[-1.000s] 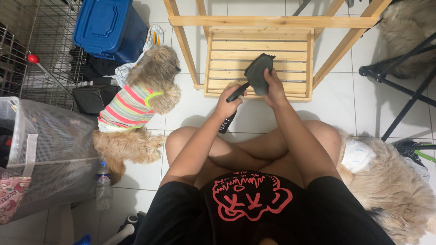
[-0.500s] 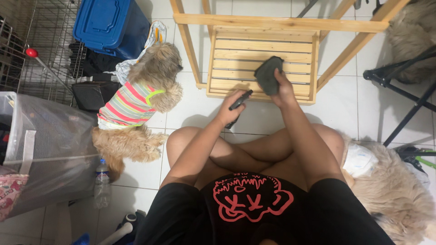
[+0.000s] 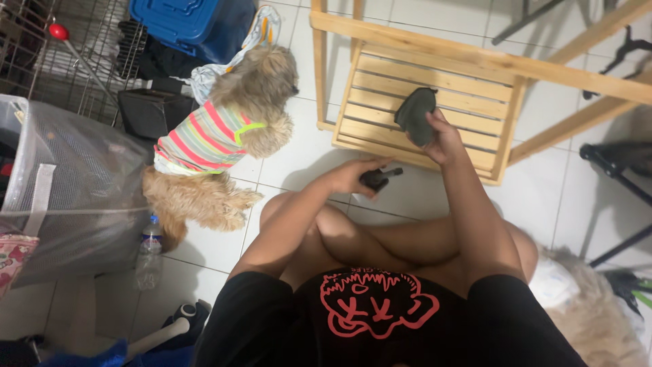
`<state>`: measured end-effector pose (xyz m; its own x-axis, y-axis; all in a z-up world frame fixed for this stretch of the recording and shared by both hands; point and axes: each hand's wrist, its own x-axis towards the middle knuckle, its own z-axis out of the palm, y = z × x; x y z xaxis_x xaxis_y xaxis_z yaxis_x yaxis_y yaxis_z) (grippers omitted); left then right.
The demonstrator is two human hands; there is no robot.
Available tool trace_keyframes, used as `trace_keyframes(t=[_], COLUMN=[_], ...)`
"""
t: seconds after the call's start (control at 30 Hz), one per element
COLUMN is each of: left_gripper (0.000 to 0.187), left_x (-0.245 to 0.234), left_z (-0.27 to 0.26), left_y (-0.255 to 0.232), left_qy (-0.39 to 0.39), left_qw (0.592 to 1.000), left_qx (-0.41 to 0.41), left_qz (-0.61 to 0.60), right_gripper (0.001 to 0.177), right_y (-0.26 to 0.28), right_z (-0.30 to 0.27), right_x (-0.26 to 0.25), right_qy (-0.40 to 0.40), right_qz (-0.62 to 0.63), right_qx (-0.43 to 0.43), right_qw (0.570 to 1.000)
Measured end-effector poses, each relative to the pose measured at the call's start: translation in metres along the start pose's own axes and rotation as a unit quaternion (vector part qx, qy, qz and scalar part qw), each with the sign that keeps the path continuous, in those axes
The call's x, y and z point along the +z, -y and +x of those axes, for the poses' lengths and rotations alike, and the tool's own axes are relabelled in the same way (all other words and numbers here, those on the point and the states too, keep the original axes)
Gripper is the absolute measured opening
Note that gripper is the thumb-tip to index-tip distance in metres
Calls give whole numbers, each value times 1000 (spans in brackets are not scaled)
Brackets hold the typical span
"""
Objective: The person sits on the floor and sands the slatted shelves of a wooden rack using a sanding block. A small dog stands nearby watching the activity.
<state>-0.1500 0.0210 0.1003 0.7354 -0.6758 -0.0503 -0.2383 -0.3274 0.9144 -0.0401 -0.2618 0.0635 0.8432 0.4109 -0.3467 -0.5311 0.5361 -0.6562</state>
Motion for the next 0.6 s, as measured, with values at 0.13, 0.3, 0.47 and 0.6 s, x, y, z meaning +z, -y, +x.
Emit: trace_keyframes(t=[0.13, 0.3, 0.47, 0.6], left_gripper=[72, 95, 48, 50], left_x=[-29, -34, -27, -37], left_z=[-13, -3, 18, 18], left_y=[59, 88, 101, 103], left_qy=[-95, -246, -280, -265], left_qw=[977, 890, 883, 877], left_qx=[-183, -350, -370, -366], left_qz=[58, 155, 69, 163], right_gripper=[41, 37, 35, 19], right_y=[-41, -87, -78, -68], right_z=[85, 182, 241, 274], right_x=[-14, 11, 27, 34], right_qy=[-10, -77, -171, -111], right_qz=[-67, -424, -600, -551], right_qx=[-29, -194, -411, -391], right_qw=[997, 881, 665, 729])
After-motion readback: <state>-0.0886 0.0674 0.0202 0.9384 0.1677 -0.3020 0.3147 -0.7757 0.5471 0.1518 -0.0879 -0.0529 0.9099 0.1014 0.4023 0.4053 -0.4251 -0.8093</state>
